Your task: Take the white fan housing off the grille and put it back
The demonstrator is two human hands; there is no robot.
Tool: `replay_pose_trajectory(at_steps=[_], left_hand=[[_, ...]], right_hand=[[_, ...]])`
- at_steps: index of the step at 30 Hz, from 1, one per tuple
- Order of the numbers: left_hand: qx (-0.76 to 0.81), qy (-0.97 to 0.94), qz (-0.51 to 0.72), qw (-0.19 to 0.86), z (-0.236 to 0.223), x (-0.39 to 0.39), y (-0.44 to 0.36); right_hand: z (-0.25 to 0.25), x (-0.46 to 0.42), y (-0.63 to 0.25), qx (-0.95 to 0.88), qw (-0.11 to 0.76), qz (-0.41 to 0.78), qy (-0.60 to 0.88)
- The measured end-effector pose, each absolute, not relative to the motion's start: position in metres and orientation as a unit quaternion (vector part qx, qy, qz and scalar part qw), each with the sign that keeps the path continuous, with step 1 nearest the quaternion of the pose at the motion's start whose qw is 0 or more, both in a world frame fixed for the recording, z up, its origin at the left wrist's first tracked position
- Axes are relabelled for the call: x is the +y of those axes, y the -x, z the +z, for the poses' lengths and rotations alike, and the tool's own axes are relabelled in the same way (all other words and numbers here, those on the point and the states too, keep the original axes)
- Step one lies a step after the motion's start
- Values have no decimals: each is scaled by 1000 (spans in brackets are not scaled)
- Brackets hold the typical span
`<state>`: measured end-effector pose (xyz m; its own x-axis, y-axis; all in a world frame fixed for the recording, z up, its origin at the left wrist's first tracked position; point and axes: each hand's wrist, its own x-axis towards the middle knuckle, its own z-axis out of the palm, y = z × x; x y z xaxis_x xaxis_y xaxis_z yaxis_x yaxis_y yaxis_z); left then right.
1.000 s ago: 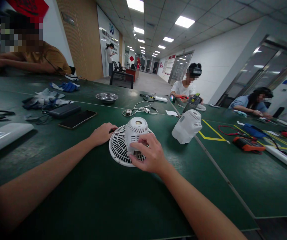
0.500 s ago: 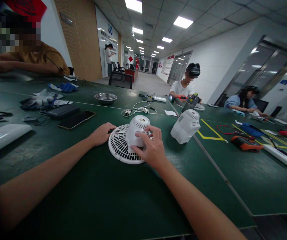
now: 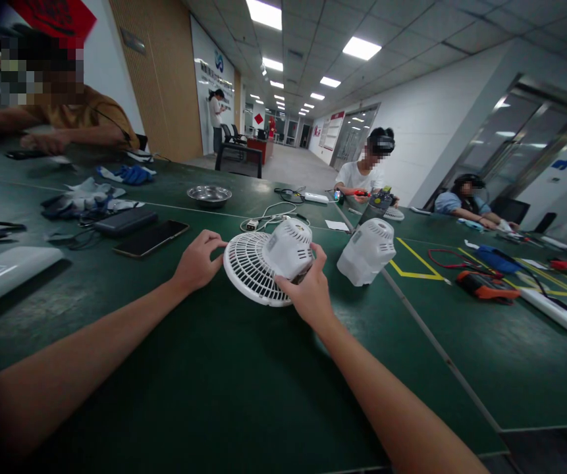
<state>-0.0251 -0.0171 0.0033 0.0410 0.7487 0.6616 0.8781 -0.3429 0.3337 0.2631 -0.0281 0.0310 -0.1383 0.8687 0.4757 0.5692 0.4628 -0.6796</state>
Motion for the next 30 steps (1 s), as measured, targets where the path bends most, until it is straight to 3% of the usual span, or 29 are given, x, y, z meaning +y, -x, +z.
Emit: replay_pose_trajectory(at_steps=[8, 12, 16, 20, 23, 27, 30], left_hand=[[-485, 630, -601, 83, 9, -24, 10], [-473, 627, -616, -60, 7, -22, 5], [-459, 600, -613, -231, 6, -26, -3], [-494, 534, -605, -323, 11, -35, -9], [-516, 505, -585, -369, 16, -39, -11], [-524, 535, -567, -343, 21, -40, -14], [-523, 552, -560, -327, 23, -41, -16]], right_hand=[[38, -19, -274, -620, 530, 386, 431], [54, -24, -272, -542, 535, 492, 422], [58, -31, -268, -488, 479, 638, 353], [44, -29, -266, -424, 366, 771, 302], [32, -20, -268, -401, 361, 786, 301], [23, -7, -273, -422, 357, 770, 319], [20, 5, -279, -470, 418, 690, 359]])
